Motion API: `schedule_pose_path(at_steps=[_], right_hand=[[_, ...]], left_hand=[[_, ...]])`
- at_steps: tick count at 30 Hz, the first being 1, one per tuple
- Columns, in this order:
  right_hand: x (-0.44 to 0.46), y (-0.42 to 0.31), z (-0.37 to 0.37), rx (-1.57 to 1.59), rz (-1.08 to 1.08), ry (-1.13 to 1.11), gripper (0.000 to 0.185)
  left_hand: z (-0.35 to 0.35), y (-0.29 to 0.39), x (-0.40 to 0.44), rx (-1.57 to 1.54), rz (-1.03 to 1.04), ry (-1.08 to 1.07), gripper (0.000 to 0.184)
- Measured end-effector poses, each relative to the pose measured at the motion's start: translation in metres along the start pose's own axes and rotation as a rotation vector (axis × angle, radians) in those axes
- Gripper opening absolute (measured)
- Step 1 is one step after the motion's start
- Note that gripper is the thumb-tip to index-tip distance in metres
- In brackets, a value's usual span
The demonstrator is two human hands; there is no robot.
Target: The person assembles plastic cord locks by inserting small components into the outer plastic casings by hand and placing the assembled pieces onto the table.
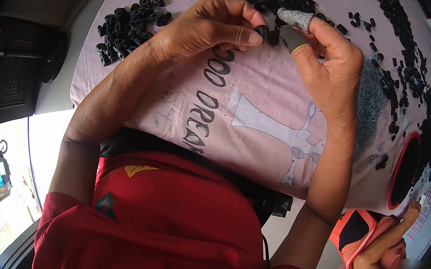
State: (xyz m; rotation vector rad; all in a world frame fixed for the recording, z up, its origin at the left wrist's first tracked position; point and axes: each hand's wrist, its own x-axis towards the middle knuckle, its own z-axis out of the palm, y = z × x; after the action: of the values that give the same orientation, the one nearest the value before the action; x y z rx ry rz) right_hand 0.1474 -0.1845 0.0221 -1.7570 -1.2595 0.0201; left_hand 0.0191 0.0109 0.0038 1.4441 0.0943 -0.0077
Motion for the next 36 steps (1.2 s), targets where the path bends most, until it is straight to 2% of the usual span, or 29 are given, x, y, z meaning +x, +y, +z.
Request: schedule_pose_path(at_steps=[2, 5, 6, 9, 12, 19, 23, 29, 36], right_hand=[[0.000, -0.001, -0.003, -0.059, 0.018, -0.049, 0.024], [0.000, -0.002, 0.003, -0.486, -0.052, -0.216, 0.023], [-0.002, 0.001, 0.007, -0.493, 0.000, -0.216, 0.021], [0.002, -0.002, 0.002, -0.613, -0.134, -0.116, 0.020], [0.003, -0.010, 0.011, -0.525, -0.134, -0.110, 0.020], [0.004, -0.010, 0.037, -0.536, -0.317, -0.106, 0.020], [0.006, -0.014, 0.032, -0.603, -0.273, -0.162, 0.017], [0.001, -0.013, 0.034, -0.519, -0.314, -0.213, 0.019], [-0.001, -0.012, 0.028, -0.385, -0.111, -0.174, 0.025]], left_hand=[[-0.006, -0.004, 0.002, -0.086, 0.032, 0.024, 0.020], [-0.013, -0.005, 0.004, -0.101, 0.045, 0.082, 0.021], [-0.015, -0.006, 0.005, -0.068, 0.057, 0.104, 0.022], [-0.014, -0.005, 0.004, -0.043, 0.071, 0.145, 0.023], [-0.013, -0.004, 0.003, -0.034, 0.057, 0.143, 0.023], [-0.011, -0.002, 0.004, 0.027, 0.033, 0.162, 0.022], [-0.009, -0.004, 0.005, -0.020, 0.031, 0.163, 0.021], [-0.011, -0.004, 0.006, -0.031, 0.036, 0.153, 0.021], [-0.010, -0.003, 0.004, -0.004, 0.052, 0.135, 0.021]])
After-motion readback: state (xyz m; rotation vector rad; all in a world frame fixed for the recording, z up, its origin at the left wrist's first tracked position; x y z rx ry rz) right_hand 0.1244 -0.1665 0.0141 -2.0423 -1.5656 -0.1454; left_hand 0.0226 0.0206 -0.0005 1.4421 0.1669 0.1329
